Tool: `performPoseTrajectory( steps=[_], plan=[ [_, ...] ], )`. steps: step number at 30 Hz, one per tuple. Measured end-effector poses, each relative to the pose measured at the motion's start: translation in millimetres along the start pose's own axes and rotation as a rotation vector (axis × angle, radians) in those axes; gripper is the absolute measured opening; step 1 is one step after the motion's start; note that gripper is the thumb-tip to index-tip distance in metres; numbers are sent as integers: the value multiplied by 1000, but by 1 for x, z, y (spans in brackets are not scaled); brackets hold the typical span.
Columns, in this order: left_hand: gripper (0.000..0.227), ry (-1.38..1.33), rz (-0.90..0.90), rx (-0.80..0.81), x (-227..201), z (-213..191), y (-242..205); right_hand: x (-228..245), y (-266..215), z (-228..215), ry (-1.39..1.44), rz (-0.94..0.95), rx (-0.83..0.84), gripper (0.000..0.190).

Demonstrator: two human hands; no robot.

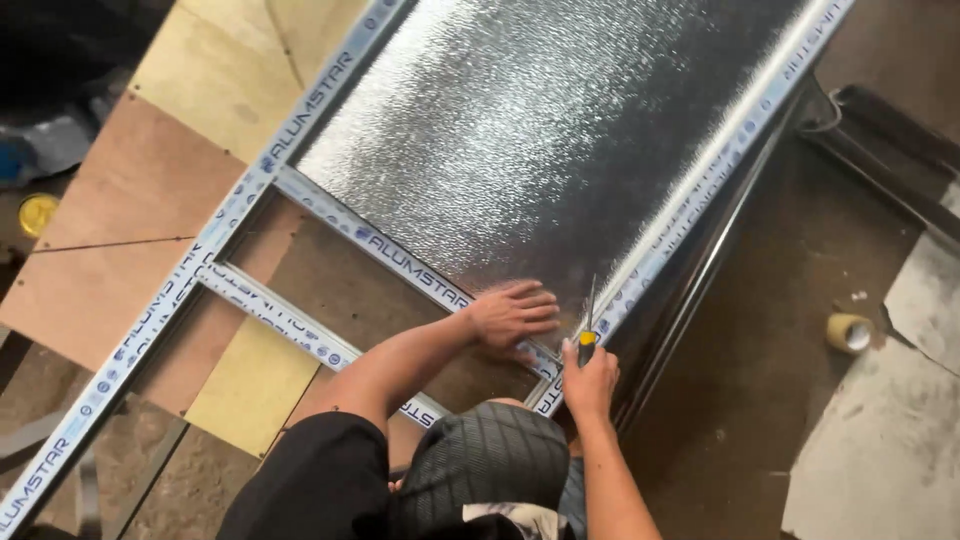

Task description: Trimming excess material from an aluminum frame using a utility knife and repositioning the frame as needed.

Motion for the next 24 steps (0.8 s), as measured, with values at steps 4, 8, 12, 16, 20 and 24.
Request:
performPoseTrajectory(
  steps=[4,8,12,16,20,24],
  plan=[
    [73,-36,-361,-472,86,-32,-32,26,-15,-5,23,65,53,68],
    [63,63,-590,12,180,-38,-80,20,-1,4,-8,75,87,71],
    [64,89,-551,-86,211,-15,-108,14,6,12,-38,87,86,69],
    [103,144,-399,100,218,-21,-125,42,-9,-3,-44,87,106,72],
    [121,239,-374,222,217,-52,-141,49,-20,-9,15,119,94,72],
    [101,366,-460,313,256,-5,-153,47,-14,-5,-27,113,116,73]
  ],
)
Point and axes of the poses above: each hand's wrist, its own y-axis towards the middle knuckle, its own z-axis out of the palm, x = y × z, the point moved 9 cm from there along y, towards the middle knuckle, and after that the axes turned 14 degrees about -z, right-handed, at the moved point
